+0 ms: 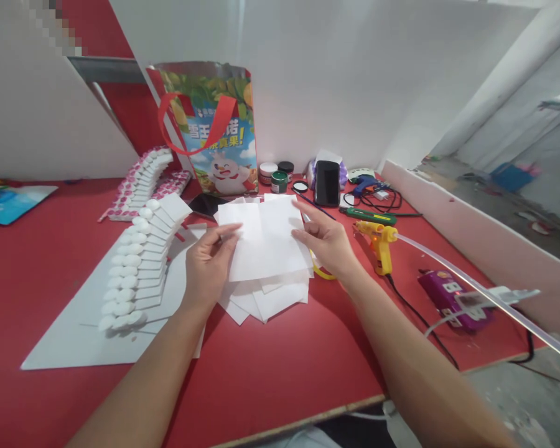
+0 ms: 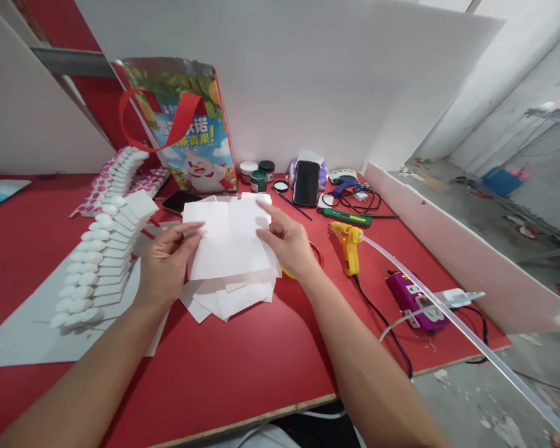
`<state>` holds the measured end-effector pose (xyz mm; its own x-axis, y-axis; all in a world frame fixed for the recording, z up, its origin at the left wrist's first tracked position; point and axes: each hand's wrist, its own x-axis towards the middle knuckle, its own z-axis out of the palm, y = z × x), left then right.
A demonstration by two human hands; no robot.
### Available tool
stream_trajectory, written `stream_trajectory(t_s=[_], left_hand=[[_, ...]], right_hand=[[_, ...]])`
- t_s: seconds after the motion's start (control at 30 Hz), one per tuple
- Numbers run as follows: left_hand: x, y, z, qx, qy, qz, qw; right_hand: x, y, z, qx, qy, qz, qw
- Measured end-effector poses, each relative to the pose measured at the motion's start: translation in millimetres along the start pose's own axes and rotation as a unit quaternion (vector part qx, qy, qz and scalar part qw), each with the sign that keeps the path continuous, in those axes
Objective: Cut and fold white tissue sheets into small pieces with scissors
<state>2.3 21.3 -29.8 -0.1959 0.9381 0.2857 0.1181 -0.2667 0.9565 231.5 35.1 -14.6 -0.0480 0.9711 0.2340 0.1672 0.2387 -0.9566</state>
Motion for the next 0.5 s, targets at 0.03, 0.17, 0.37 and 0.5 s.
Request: stream_trajectory(t_s=[0.03,0.17,0.37,0.5], left_hand=[[0.1,0.7,-0.7,0.022,0.005,0.008,1.000],[-0.9,5.2,-1.6,0.038,-0.013,-0.026,0.999],[0.6,0.7,-1.6,0.022,-0.030,-0.042,0.998],[2.9,-4.0,-2.7,0.040,-0.017,-0.016,0.999]], right_hand=[[0.3,0.0,-0.8,-0.007,0.000,-0.012,1.000],[1.2,-1.5,-2.8,0.004,-0.019,-0.010,1.000],[2.2,-1.1,-6.8,0.006,-0.024,0.007,1.000],[4.6,0.5,-10.4,0.011,-0.005,0.000,1.000]])
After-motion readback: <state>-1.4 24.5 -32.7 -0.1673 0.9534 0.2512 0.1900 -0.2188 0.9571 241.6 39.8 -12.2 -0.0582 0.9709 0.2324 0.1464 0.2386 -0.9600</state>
